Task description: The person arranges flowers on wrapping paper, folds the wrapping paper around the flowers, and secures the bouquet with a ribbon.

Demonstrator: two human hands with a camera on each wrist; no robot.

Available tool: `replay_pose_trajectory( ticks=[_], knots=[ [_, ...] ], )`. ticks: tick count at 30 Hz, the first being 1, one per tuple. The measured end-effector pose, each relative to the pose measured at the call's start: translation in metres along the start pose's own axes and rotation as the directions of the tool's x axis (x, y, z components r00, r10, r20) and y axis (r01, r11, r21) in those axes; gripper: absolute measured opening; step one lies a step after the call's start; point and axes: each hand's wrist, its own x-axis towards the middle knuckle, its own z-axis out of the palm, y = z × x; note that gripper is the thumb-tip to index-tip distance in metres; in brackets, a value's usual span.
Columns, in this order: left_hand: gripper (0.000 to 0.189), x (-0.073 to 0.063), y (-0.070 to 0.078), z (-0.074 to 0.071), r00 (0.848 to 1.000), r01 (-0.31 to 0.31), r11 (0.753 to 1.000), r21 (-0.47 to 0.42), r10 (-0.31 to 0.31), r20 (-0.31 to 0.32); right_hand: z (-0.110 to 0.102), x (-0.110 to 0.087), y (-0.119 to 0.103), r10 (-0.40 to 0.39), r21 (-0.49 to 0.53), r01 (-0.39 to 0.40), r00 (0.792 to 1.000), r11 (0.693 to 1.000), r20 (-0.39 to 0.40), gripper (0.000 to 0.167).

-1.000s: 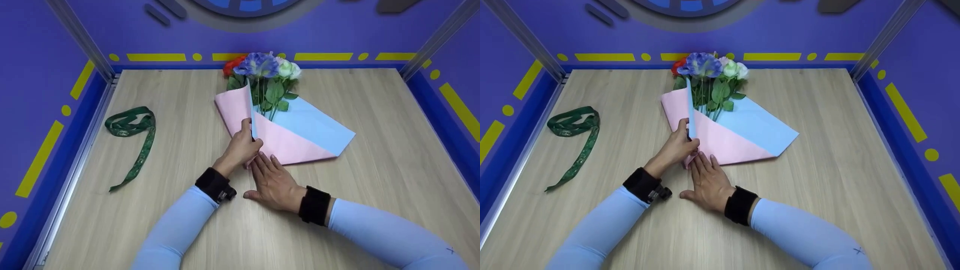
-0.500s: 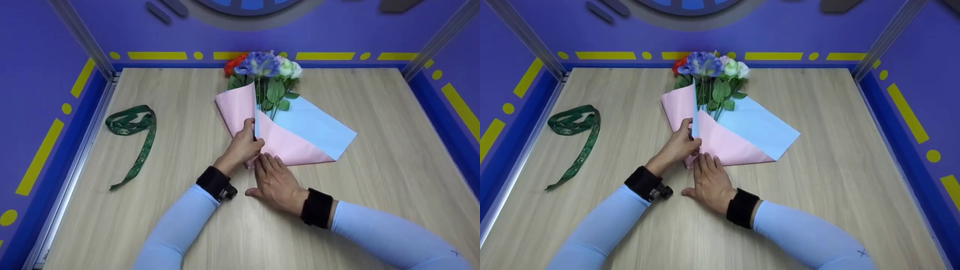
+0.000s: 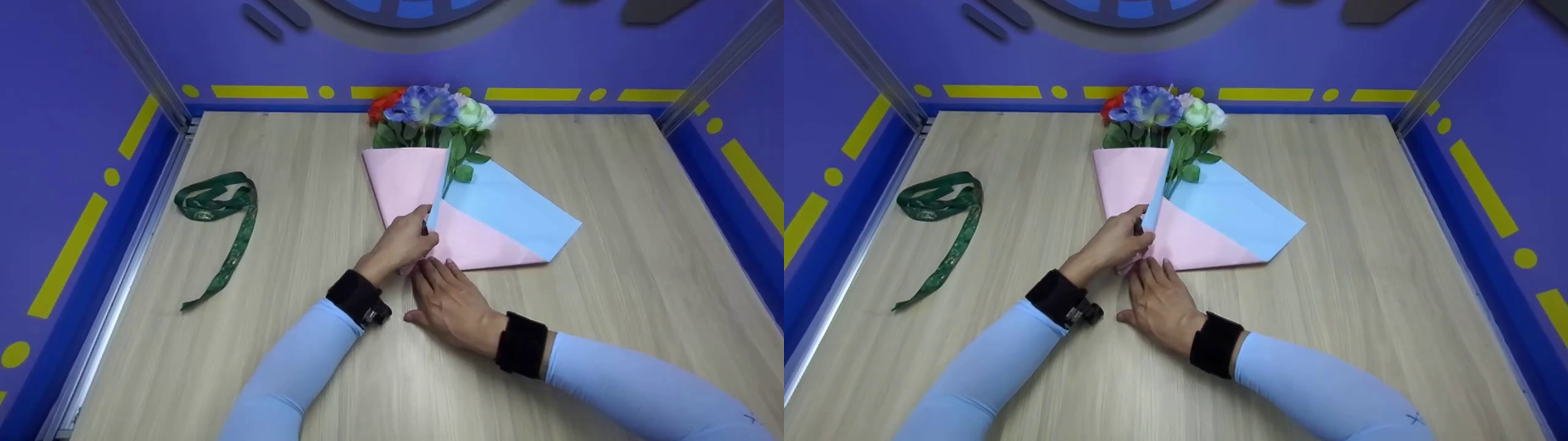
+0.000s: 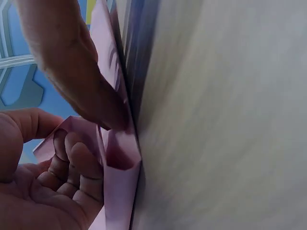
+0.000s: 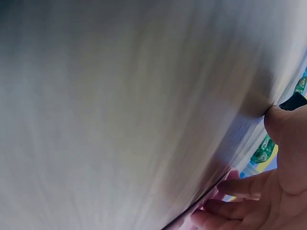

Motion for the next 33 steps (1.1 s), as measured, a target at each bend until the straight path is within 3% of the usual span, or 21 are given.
replay_pose_trajectory(
  ticks=[3,5,7,8,9,11,12,14,16,17,19,21,24,28,31,33],
  knots=[
    [0.058,0.001,-0.002,0.001,1.0,-0.028,0.998,0.05,0.028,-0.003,0.001,0.0,0.005,-0.022,0.083,0.026,0.998,0.996,-0.056,0.075],
    [0.049,0.002,-0.002,0.002,0.999,-0.035,0.999,0.041,0.035,-0.011,0.0,0.0,0.012,0.029,0.207,-0.009,0.995,0.978,-0.093,0.058],
    [0.041,0.003,-0.002,0.002,0.999,-0.032,0.999,0.003,0.032,-0.02,-0.002,0.001,0.022,0.16,0.394,-0.114,0.983,0.912,-0.085,0.04],
    [0.038,0.003,-0.002,0.002,0.999,-0.032,0.999,-0.02,0.031,-0.025,-0.003,0.003,0.028,0.246,0.494,-0.186,0.968,0.849,-0.058,0.033],
    [0.037,0.003,-0.002,0.003,0.999,-0.028,0.999,-0.044,0.027,-0.022,-0.005,0.004,0.035,0.34,0.583,-0.268,0.94,0.767,-0.015,0.029],
    [0.035,0.003,-0.002,0.003,1.0,-0.024,0.997,-0.076,0.023,-0.012,-0.008,0.01,0.05,0.503,0.708,-0.42,0.858,0.568,0.105,0.034],
    [0.033,0.003,-0.002,0.003,1.0,-0.022,0.997,-0.081,0.021,-0.008,-0.009,0.013,0.057,0.556,0.748,-0.472,0.814,0.467,0.166,0.039],
    [0.031,0.003,-0.004,0.003,1.0,-0.023,0.996,-0.082,0.022,-0.007,-0.009,0.021,0.07,0.601,0.796,-0.531,0.749,0.292,0.279,0.051],
    [0.029,0.001,-0.005,0.002,0.999,-0.034,0.996,-0.082,0.033,-0.009,-0.009,0.028,0.079,0.599,0.809,-0.56,0.715,0.18,0.362,0.054],
    [0.028,0.0,-0.007,0.001,0.999,-0.046,0.996,-0.075,0.045,-0.013,-0.008,0.031,0.082,0.59,0.811,-0.567,0.708,0.146,0.389,0.05],
    [0.027,-0.005,-0.009,-0.001,0.996,-0.083,0.996,-0.034,0.082,-0.032,-0.004,0.035,0.086,0.568,0.809,-0.576,0.706,0.114,0.423,0.035],
    [0.025,-0.013,-0.012,-0.004,0.989,-0.13,0.991,0.042,0.133,-0.064,-0.001,0.036,0.088,0.558,0.803,-0.584,0.708,0.118,0.432,0.021],
    [0.019,-0.03,-0.017,-0.011,0.978,-0.17,0.966,0.195,0.19,-0.09,0.003,0.036,0.089,0.556,0.812,-0.571,0.716,0.119,0.422,0.016],
    [0.008,-0.048,-0.024,-0.019,0.983,-0.165,0.94,0.3,0.182,-0.03,0.003,0.036,0.09,0.575,0.82,-0.561,0.709,0.11,0.408,0.013],
    [0.007,-0.048,-0.028,-0.021,0.988,-0.155,0.933,0.325,0.155,0.026,0.004,0.037,0.091,0.59,0.806,-0.584,0.686,0.096,0.427,0.011],
    [0.008,-0.046,-0.03,-0.021,0.989,-0.149,0.927,0.344,0.14,0.051,0.006,0.038,0.091,0.584,0.798,-0.595,0.681,0.09,0.442,0.011]
  ],
)
